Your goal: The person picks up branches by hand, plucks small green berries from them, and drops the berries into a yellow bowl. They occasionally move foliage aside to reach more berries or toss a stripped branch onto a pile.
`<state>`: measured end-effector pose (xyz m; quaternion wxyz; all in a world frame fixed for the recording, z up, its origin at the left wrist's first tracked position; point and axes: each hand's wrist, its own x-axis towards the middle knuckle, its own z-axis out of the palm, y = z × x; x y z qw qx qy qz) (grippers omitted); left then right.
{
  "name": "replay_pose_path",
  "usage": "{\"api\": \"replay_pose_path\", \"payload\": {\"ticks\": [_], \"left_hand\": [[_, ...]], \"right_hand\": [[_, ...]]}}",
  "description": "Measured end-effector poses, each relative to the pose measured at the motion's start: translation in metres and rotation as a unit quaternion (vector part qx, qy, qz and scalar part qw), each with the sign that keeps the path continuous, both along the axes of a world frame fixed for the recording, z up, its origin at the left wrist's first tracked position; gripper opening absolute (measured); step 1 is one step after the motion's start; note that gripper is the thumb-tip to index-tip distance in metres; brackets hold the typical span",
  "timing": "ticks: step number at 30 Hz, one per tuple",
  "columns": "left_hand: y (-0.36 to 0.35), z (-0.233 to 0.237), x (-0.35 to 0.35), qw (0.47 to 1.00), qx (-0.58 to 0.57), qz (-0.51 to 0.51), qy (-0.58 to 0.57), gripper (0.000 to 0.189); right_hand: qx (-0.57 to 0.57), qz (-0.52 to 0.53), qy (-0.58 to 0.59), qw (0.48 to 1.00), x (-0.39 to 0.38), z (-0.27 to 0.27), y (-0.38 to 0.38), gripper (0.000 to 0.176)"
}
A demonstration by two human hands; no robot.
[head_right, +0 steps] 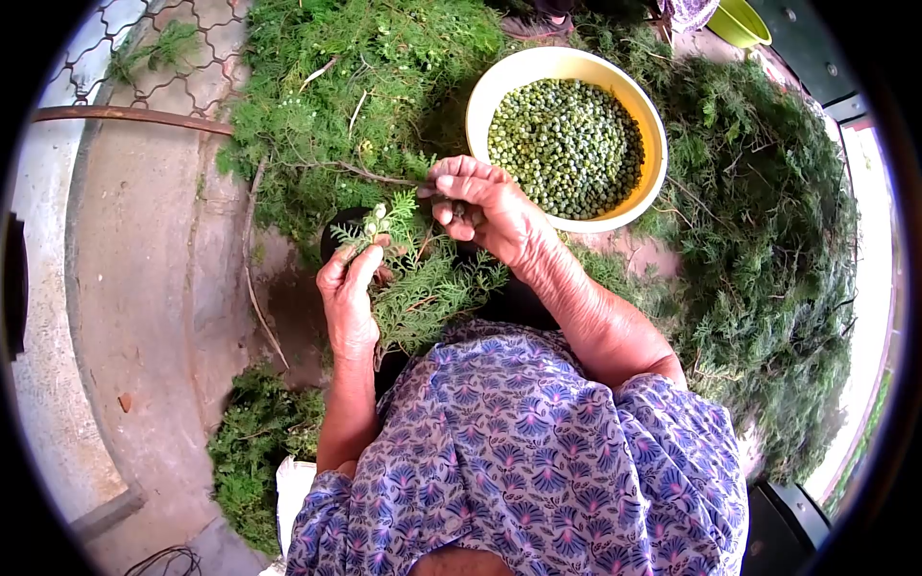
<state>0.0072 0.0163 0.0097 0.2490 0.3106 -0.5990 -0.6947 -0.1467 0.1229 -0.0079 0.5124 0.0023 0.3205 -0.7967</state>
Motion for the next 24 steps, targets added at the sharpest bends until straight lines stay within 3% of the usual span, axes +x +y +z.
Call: {"api": "replay_pose_path", "payload": {"ticks": [2,4,6,8,10,14,16,17,18,19,20,24], "left_hand": [[-0.001,0.000,-0.001,1.000,-0.013,-0.009,-0.008,0.014],[0.001,0.005,-0.003,0.997,-0.047,-0.047,-0.040,0.014],[0.003,0.000,-0.004,0.998,-0.052,-0.041,-0.017,0.014],[-0.001,-0.007,-0.001,0.994,-0.089,-0.051,-0.021,0.012],[0.001,-0.003,-0.003,0.995,-0.089,-0.052,-0.017,0.011],[0.001,-0.003,0.001,0.995,-0.070,-0.066,-0.040,0.013],[0.003,-0.002,-0.002,0.995,-0.067,-0.064,-0.024,0.013],[0.005,0.001,-0.006,0.997,-0.063,-0.048,-0.014,0.009],[0.006,0.002,-0.007,0.998,-0.058,-0.031,-0.004,0.012],[0.004,-0.002,-0.007,0.998,-0.050,-0.040,-0.003,0.011],[0.005,-0.001,-0.007,0.998,-0.050,-0.040,-0.002,0.011],[0.005,0.001,-0.003,0.999,-0.018,-0.032,0.013,0.009]], "right_hand": [[-0.084,-0.019,0.036,0.996,-0.005,-0.001,0.001,0.015],[-0.004,-0.004,0.130,0.991,-0.009,0.009,0.001,0.011],[0.137,0.047,0.367,0.919,-0.006,0.024,0.000,0.015],[0.062,0.032,0.554,0.829,-0.003,0.008,-0.008,0.022],[0.047,0.138,0.522,0.840,-0.001,0.012,-0.008,0.025],[0.047,0.099,0.520,0.847,0.012,0.003,-0.012,0.018],[0.140,0.019,0.561,0.816,0.019,0.003,-0.011,0.019],[0.124,-0.024,0.510,0.851,0.023,-0.007,-0.013,0.016],[0.124,-0.023,0.511,0.851,0.024,-0.006,-0.013,0.016],[0.110,0.013,0.307,0.945,0.025,-0.006,-0.012,0.013],[0.090,0.048,0.086,0.991,0.025,-0.005,-0.012,0.011],[0.090,-0.033,0.019,0.995,0.011,0.003,-0.012,0.010]]}}
